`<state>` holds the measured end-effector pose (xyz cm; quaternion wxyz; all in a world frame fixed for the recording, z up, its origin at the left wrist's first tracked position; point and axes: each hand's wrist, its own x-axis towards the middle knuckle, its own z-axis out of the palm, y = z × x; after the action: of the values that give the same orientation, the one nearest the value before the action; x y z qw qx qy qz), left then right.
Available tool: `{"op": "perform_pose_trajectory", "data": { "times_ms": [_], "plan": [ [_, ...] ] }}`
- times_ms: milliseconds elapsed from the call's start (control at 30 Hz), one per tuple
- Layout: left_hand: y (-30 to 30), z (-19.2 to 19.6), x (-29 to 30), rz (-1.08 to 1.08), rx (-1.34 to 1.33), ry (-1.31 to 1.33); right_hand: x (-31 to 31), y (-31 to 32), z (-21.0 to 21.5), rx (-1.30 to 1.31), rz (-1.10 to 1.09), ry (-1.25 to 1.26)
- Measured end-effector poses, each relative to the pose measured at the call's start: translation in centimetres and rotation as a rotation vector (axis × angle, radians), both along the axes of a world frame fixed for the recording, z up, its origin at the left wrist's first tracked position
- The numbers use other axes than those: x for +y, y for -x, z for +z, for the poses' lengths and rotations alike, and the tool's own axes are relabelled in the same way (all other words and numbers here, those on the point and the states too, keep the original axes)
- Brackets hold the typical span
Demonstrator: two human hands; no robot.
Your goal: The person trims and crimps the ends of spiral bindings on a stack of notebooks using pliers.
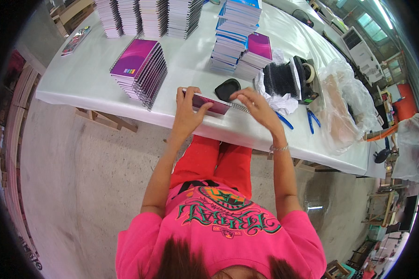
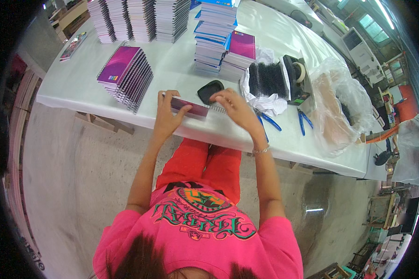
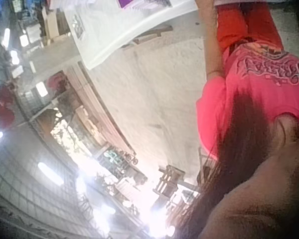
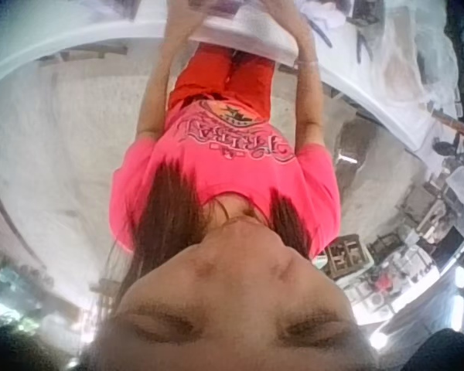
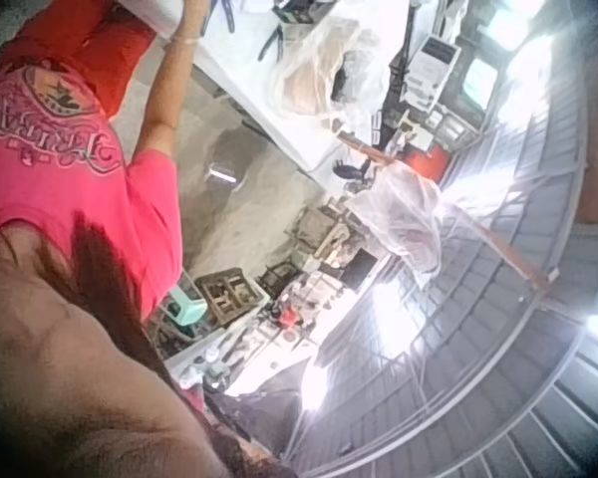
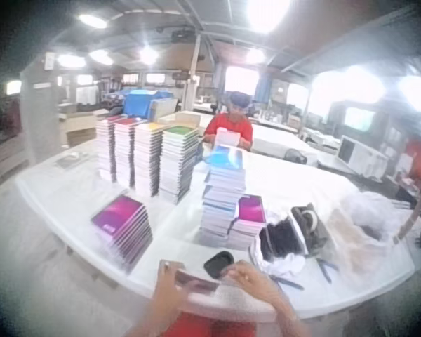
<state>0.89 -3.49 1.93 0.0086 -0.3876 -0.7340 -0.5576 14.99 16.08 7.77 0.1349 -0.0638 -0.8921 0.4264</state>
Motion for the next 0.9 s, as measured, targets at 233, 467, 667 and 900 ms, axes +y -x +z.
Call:
{"op": "perform_pose_trajectory", "data": {
  "times_ms": [233,467,667,900],
  "plan": [
    [1.5,0.0,-0.5,-0.134,0.007,-0.010,2.0,1.9,-5.0,0.082,-0.092,-0.249],
    [1.7,-0.5,0.0,-0.112,-0.005,-0.035,1.2,-0.8,-3.7,0.135,0.137,1.166],
    [1.8,-0.7,0.7,-0.172,0.017,-0.064,0.9,-3.0,-1.7,0.072,0.387,1.276],
    [2.1,-0.8,1.0,-0.225,0.021,-0.044,1.9,-2.5,-0.9,-0.272,0.195,0.428]
  ]
}}
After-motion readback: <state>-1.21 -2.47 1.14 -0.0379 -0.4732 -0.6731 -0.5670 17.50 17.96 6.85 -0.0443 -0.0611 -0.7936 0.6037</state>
